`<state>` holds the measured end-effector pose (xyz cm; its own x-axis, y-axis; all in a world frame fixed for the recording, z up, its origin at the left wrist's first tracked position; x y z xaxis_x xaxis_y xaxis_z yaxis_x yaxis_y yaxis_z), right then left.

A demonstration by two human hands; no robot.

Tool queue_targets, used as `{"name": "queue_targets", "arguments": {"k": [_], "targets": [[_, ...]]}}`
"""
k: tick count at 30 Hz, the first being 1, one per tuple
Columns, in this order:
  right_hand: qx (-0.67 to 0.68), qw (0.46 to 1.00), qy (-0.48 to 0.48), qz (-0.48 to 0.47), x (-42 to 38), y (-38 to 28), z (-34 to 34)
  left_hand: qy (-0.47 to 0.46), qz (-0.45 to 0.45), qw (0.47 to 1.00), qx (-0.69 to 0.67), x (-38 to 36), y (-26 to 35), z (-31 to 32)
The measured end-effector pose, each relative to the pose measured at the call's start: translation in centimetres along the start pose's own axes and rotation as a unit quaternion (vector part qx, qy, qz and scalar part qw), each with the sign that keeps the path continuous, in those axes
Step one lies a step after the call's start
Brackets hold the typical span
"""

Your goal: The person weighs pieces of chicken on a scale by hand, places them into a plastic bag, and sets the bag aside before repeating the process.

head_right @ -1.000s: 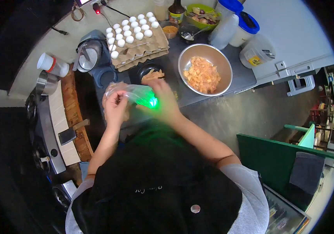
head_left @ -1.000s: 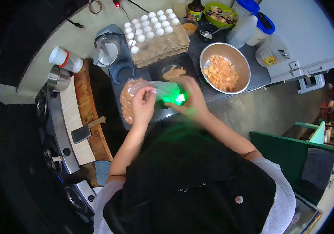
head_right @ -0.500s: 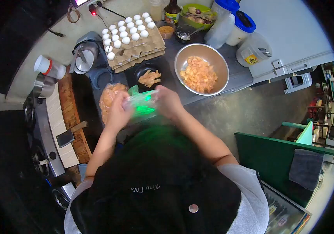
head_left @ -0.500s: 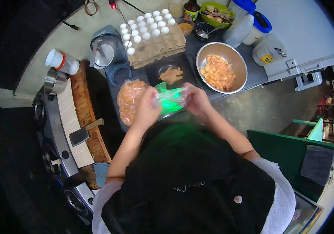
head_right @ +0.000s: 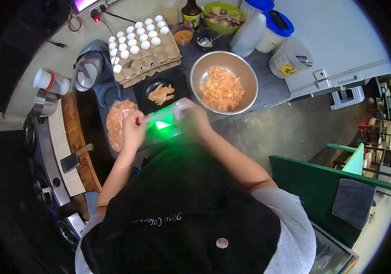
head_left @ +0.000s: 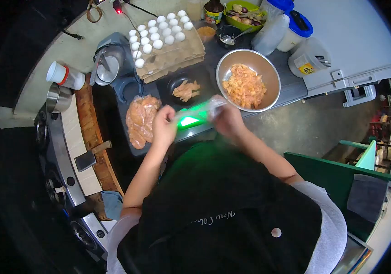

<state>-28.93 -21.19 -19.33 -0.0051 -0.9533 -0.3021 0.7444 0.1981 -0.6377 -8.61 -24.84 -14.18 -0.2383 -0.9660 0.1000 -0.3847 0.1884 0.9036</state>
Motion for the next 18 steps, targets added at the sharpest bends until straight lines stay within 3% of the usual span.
{"name": "queue_targets", "arguments": {"k": [1,2,3,4,5,7,8,10,12,14,15,16,17,18], "targets": [[0.047,0.995,-0.068,0.047,-1.0,0.0,2.0,0.072,-0.028,0.981,-0.180,0.6,-4.1,0.5],[0.094,0.982,-0.134,0.095,-1.9,-0.2,3.8,0.091,-0.055,0.990,-0.088,1.2,-4.0,-0.7],[0.031,0.983,-0.145,0.111,-2.2,-0.8,3.8,0.090,-0.088,0.948,-0.293,1.4,-3.3,0.0],[0.031,0.983,-0.144,0.112,-2.2,-1.1,3.5,0.085,-0.118,0.862,-0.486,1.6,-2.4,1.1],[-0.139,0.974,-0.169,0.063,-2.1,-1.7,3.5,0.085,-0.120,0.861,-0.486,1.4,-1.5,1.4],[-0.410,0.898,-0.155,-0.037,-1.7,-2.9,2.5,-0.020,-0.250,0.772,-0.584,-0.6,-0.7,4.9],[-0.410,0.898,-0.152,-0.037,-1.3,-3.1,1.8,-0.113,-0.237,0.799,-0.541,-1.2,0.1,6.1],[-0.282,0.956,0.044,-0.073,0.1,-5.5,-2.3,-0.297,-0.206,0.877,-0.317,-2.9,1.5,8.4],[-0.260,0.961,0.064,-0.065,0.7,-5.1,-4.8,-0.351,-0.101,0.929,-0.063,-3.5,2.5,10.0],[-0.208,0.975,-0.004,-0.073,0.7,-4.8,-4.5,-0.326,-0.110,0.938,-0.048,-3.4,-0.3,10.6],[-0.207,0.976,-0.004,-0.072,0.1,-5.3,-4.2,-0.243,-0.130,0.959,-0.073,-2.5,-3.2,9.7],[-0.142,0.988,-0.046,0.035,-0.9,-4.4,-3.3,-0.158,-0.148,0.971,-0.098,-1.7,-4.4,8.5],[-0.075,0.983,-0.087,0.141,-1.8,-3.3,-2.6,-0.089,-0.131,0.960,-0.230,-1.1,-4.9,7.7],[-0.074,0.983,-0.086,0.142,-1.7,-3.3,-3.3,-0.018,-0.111,0.927,-0.357,-0.6,-4.8,7.0]]}}
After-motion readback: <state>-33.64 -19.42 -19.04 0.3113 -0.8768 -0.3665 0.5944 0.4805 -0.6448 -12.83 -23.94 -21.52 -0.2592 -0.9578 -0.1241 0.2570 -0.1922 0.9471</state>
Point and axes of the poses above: each hand's wrist, its own x-axis towards the middle knuckle, its own z-axis out of the palm, y = z × x, the point moved 8 cm from there along x, towards the middle knuckle, and after that the axes turned 1 degree about -y, right-handed, at the moved point
